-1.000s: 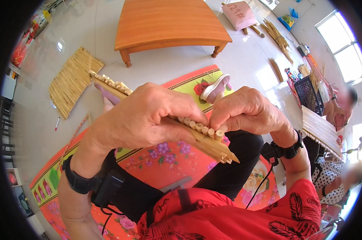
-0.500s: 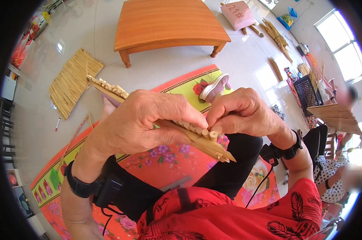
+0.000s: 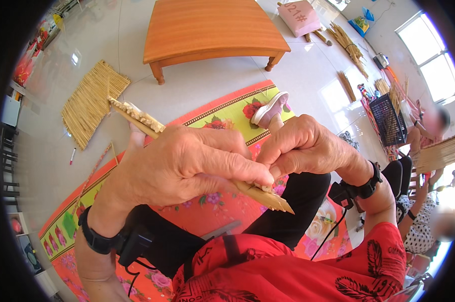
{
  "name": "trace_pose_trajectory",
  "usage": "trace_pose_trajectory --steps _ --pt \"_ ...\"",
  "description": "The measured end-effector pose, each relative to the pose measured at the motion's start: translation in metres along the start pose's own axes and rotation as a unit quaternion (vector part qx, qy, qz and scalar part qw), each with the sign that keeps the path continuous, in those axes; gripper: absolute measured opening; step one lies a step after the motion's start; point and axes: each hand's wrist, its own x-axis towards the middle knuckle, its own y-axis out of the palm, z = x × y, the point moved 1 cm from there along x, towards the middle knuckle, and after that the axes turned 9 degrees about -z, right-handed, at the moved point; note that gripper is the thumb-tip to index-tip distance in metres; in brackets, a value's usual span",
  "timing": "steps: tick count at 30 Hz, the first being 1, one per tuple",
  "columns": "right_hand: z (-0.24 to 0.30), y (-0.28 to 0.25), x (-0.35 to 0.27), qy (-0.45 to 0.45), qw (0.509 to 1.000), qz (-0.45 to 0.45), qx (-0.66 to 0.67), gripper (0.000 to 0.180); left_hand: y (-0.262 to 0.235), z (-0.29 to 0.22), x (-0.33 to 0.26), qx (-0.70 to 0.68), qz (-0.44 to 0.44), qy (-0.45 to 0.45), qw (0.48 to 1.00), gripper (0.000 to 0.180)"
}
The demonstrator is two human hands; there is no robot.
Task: The person is weaving a bamboo mat by hand, using a needle and thread to secure the bamboo strips together. They adjust the mat and continue weaving throughout the clip.
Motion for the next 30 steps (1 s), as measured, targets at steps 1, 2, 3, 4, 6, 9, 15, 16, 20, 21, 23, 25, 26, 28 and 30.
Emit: trace_pose_trajectory --steps 1,2,3,4,6,9,15,16,20,21,23,25,26,28,30 --pt "0.001 0.0 0.001 0.002 1.0 0.01 0.002 0.016 -0.001 -0.002 -0.001 0.009 0.006 0.003 1.0 0.036" --pt "0.001 0.001 0.001 0.004 1.0 0.021 0.004 0.016 -0.001 -0.004 -0.002 0.018 0.012 0.005 1.0 0.034" --pt "0.002 0.001 0.001 0.006 1.0 0.024 0.005 0.017 -0.001 -0.005 -0.003 0.027 0.009 0.016 0.999 0.034" --pt "0.001 0.002 0.001 0.01 1.0 0.024 0.006 0.017 -0.001 -0.003 -0.004 0.034 0.009 0.027 0.999 0.035" --pt "0.003 0.002 0.0 -0.002 1.0 0.031 0.001 0.017 0.002 -0.002 -0.006 0.042 -0.006 0.044 0.998 0.036" --pt "0.0 0.003 0.004 -0.074 0.997 0.022 -0.024 0.016 0.005 -0.018 -0.023 0.06 -0.04 0.047 0.996 0.036" --pt "-0.025 -0.001 -0.024 0.019 0.996 -0.087 0.02 0.011 0.012 -0.028 -0.055 0.08 -0.058 0.056 0.994 0.025" --pt "-0.023 0.012 -0.018 -0.024 0.997 -0.075 0.021 0.011 0.019 -0.029 -0.063 0.087 -0.082 0.061 0.991 0.022" --pt "-0.021 0.044 -0.008 -0.169 0.984 -0.045 -0.017 0.01 0.028 -0.03 -0.091 0.137 -0.128 0.013 0.982 0.013" --pt "-0.02 0.049 -0.006 -0.204 0.978 -0.039 -0.032 0.01 0.026 -0.03 -0.094 0.122 -0.119 0.024 0.985 0.013" --pt "-0.024 0.055 -0.005 -0.263 0.963 -0.028 -0.052 0.01 0.024 -0.024 -0.095 0.088 -0.105 0.056 0.989 0.014" --pt "-0.032 0.06 -0.001 -0.315 0.948 -0.014 -0.046 0.012 0.026 -0.025 -0.095 0.086 -0.105 0.055 0.989 0.013" --pt "-0.034 0.063 0.002 -0.334 0.942 -0.012 -0.042 0.014 0.027 -0.025 -0.096 0.085 -0.106 0.053 0.989 0.013" --pt "-0.036 0.068 0.005 -0.36 0.932 -0.015 -0.036 0.017 0.03 -0.026 -0.097 0.084 -0.115 0.041 0.989 0.013" --pt "-0.037 0.073 0.005 -0.373 0.927 -0.026 -0.033 0.019 0.03 -0.026 -0.097 0.078 -0.118 0.037 0.989 0.013"
